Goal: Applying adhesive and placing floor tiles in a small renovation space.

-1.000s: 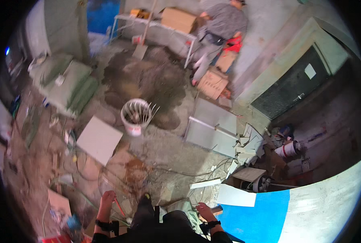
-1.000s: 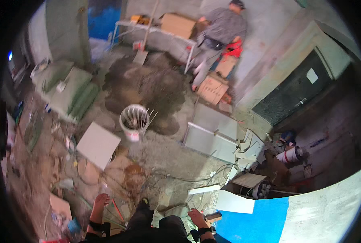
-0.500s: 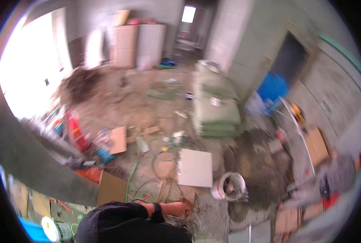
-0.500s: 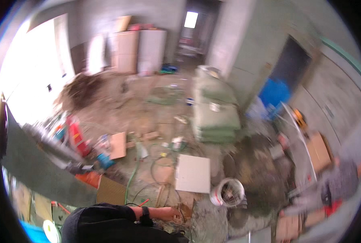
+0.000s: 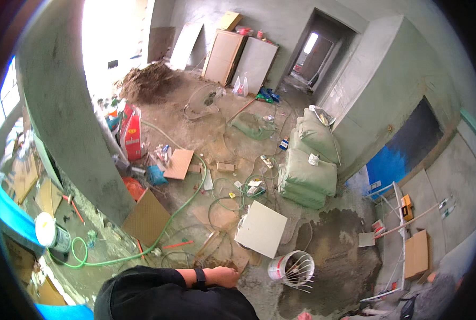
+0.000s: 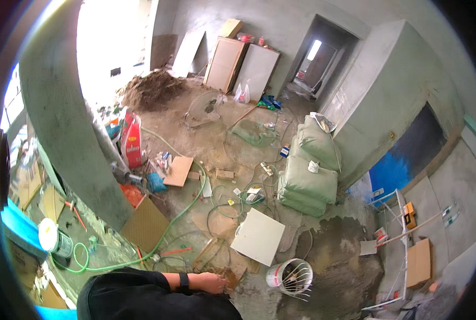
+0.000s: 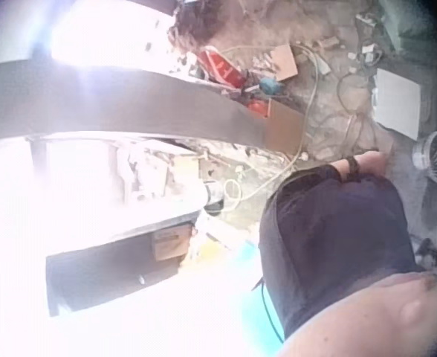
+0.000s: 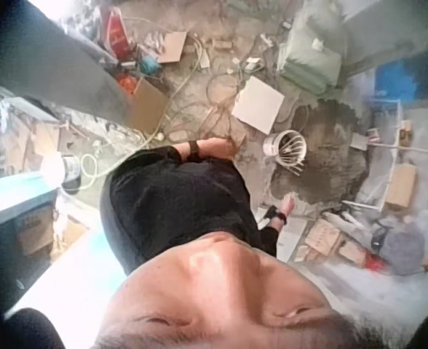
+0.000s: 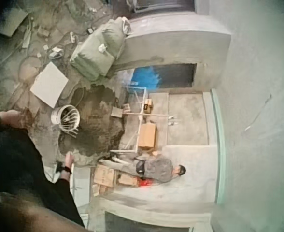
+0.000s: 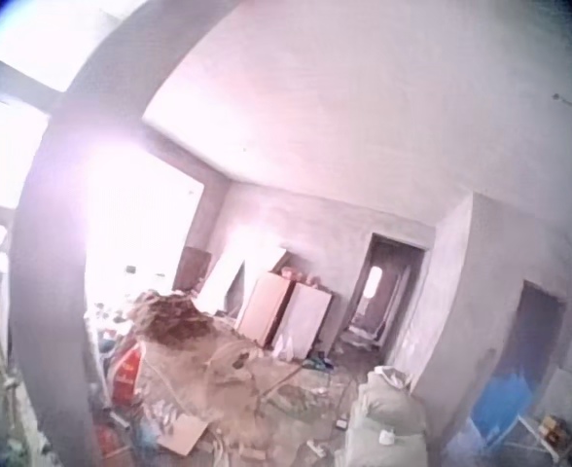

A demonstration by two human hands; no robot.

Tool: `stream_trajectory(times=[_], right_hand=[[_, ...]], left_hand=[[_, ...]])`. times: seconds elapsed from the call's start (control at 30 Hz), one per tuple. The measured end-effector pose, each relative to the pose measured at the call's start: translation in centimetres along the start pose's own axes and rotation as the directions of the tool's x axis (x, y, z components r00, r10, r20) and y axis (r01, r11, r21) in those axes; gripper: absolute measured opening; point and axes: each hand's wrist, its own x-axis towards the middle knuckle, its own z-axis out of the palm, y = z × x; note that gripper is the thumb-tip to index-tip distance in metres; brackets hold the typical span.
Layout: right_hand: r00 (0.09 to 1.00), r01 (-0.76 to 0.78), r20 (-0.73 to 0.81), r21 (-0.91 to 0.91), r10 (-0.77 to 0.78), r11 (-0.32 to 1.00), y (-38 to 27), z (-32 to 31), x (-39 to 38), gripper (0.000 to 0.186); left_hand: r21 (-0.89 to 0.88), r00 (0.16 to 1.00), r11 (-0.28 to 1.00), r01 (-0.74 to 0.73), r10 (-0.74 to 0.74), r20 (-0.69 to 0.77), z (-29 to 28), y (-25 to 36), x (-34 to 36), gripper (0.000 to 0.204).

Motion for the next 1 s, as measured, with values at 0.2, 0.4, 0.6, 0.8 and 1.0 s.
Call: stream_trajectory(times=[0.2,0.4,0.6,0.8,1.0], right_hand=[[0.931,0.271,0.344,-0.435,-0.119,0.859,3.1,8.1,-0.3,0.016],[0.860,-0.079,0.418,-0.460,0.294,0.885,9.7,5.1,-3.2,0.017],[0.791,0.142,0.517,-0.676,0.328,0.723,11.3,4.8,-4.2,0.022],[0.709,0.368,0.583,-0.785,0.396,0.498,11.7,6.0,-3.6,0.028],[0.905,-0.224,0.106,-0.706,0.413,0.672,7.8,18.7,0.9,0.022]], left_hand=[[-0.123,0.967,0.975,0.184,-0.157,0.201,3.6,4.6,0.6,0.031],[-0.195,0.977,0.960,0.201,-0.182,0.113,2.9,4.5,-1.4,0.031],[0.062,0.639,0.636,0.769,-0.761,-0.108,0.4,0.5,-5.2,0.034],[0.054,0.619,0.617,0.785,-0.784,-0.039,-0.7,-3.0,-7.9,0.033],[-0.150,0.656,0.639,0.755,-0.736,0.165,-1.3,-7.4,-6.3,0.039]])
